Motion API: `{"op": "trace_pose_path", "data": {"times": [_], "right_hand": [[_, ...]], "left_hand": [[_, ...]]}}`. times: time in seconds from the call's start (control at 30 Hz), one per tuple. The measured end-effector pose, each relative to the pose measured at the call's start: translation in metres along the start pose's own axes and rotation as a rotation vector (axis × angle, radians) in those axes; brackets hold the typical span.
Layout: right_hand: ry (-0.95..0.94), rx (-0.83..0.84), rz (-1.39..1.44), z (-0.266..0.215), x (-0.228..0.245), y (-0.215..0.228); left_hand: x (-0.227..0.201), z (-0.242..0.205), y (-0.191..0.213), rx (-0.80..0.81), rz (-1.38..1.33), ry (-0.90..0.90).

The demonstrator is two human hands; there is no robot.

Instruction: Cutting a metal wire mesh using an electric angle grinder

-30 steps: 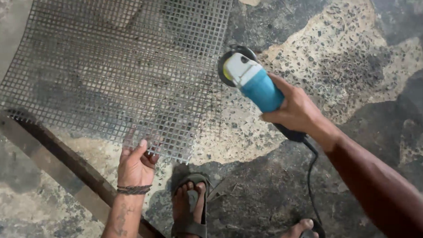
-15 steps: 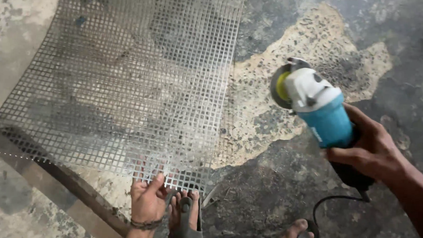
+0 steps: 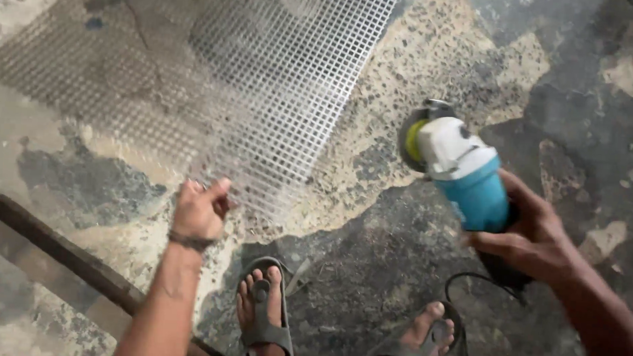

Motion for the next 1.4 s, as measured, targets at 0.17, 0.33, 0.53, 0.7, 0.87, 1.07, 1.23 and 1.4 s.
{"op": "trace_pose_path", "data": {"times": [0.17,0.33,0.53,0.7,0.87,1.07,1.23,1.4], "right_hand": [[0.116,0.086,-0.298,0.000,0.024,-0.091],[0.093,0.302,-0.433,0.006,0.028,-0.170],[0.125,0.453,-0.570,0.014,0.025,-0.226],[0.160,0.529,-0.670,0.022,0.007,-0.250],[0.176,0.553,-0.659,0.027,0.014,-0.251],[0.093,0.465,-0.614,0.055,0.018,-0.223],[0.062,0.359,-0.651,0.093,0.015,-0.193],[0.116,0.373,-0.549,0.129,0.004,-0.167]], "left_hand": [[0.026,0.033,0.081,-0.260,-0.126,-0.023],[0.042,0.025,0.112,-0.279,-0.122,-0.014],[0.002,-0.008,0.057,-0.314,-0.162,-0.026],[-0.010,-0.014,0.045,-0.332,-0.162,-0.084],[-0.004,-0.011,0.066,-0.350,-0.141,-0.084],[0.024,0.008,0.144,-0.346,-0.091,-0.038],[0.013,0.006,0.146,-0.319,-0.066,-0.045],[-0.026,-0.011,0.088,-0.123,-0.153,-0.014]]}}
Point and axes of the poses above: each hand's wrist, its own z-axis towards the middle knuckle, its own y-axis out of the back of the hand, x = y × z, the point moved 10 cm from there along z, towards the middle knuckle, and after that the axes turned 4 degrees about -z, right-handed, at the moved point
